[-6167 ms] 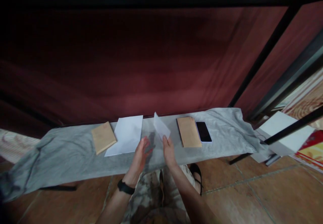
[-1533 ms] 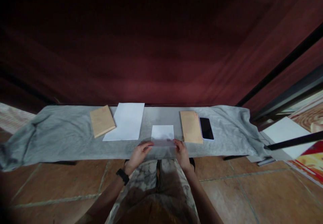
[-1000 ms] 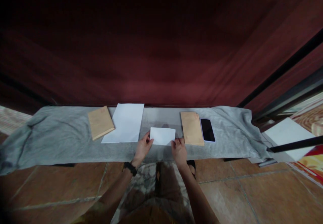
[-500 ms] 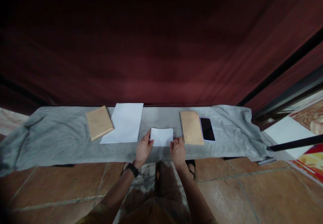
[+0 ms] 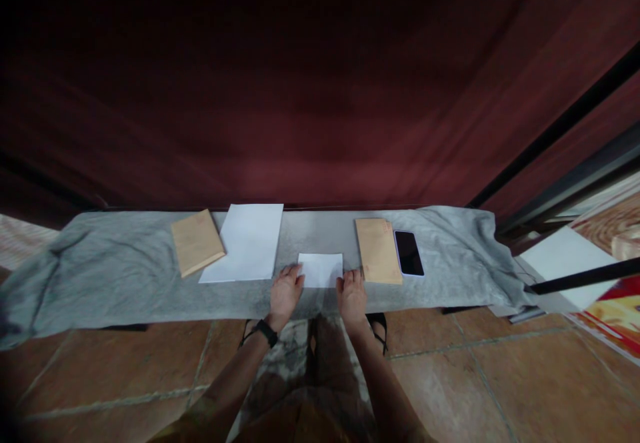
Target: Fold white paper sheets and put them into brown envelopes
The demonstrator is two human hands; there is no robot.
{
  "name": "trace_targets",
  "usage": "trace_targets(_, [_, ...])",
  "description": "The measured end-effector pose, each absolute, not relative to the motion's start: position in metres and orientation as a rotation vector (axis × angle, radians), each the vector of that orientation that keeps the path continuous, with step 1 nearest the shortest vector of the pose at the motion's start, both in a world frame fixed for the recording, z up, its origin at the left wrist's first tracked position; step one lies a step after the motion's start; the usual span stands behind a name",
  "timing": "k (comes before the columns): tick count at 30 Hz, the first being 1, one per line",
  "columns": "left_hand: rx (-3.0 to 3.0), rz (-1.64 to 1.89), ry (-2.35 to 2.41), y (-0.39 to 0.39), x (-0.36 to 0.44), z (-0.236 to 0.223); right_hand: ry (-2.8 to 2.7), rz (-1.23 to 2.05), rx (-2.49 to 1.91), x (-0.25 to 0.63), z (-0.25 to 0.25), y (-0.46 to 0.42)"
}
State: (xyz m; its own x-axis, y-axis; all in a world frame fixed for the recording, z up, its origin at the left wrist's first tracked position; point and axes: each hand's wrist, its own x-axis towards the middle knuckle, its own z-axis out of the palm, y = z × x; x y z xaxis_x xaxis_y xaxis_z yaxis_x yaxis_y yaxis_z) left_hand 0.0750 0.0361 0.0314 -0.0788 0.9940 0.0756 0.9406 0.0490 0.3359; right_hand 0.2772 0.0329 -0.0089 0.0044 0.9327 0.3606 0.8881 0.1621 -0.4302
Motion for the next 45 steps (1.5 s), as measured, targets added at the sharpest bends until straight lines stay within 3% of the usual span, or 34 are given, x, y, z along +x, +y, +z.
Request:
trace_targets(12, [2.381,0.48,1.829,0.02,0.097,0.007,-1.867,0.117,-1.768,0.267,0.002,0.03])
trace_targets(18, [2.464,0.4,1.792,0.014,0.096,-0.001,-2.103,0.205,-1.498,0.228,0.005,0.022])
trace_targets(34, [2.244,0.524,2.049,0.008,0.079,0.002,-2.141,0.084,-1.6,0.266,-0.016,0.01])
trace_targets(45, [2.314,0.474,1.698,0.049,0.161,0.004,-2.231,0.012,-1.579,0.268,-0.022,0.009])
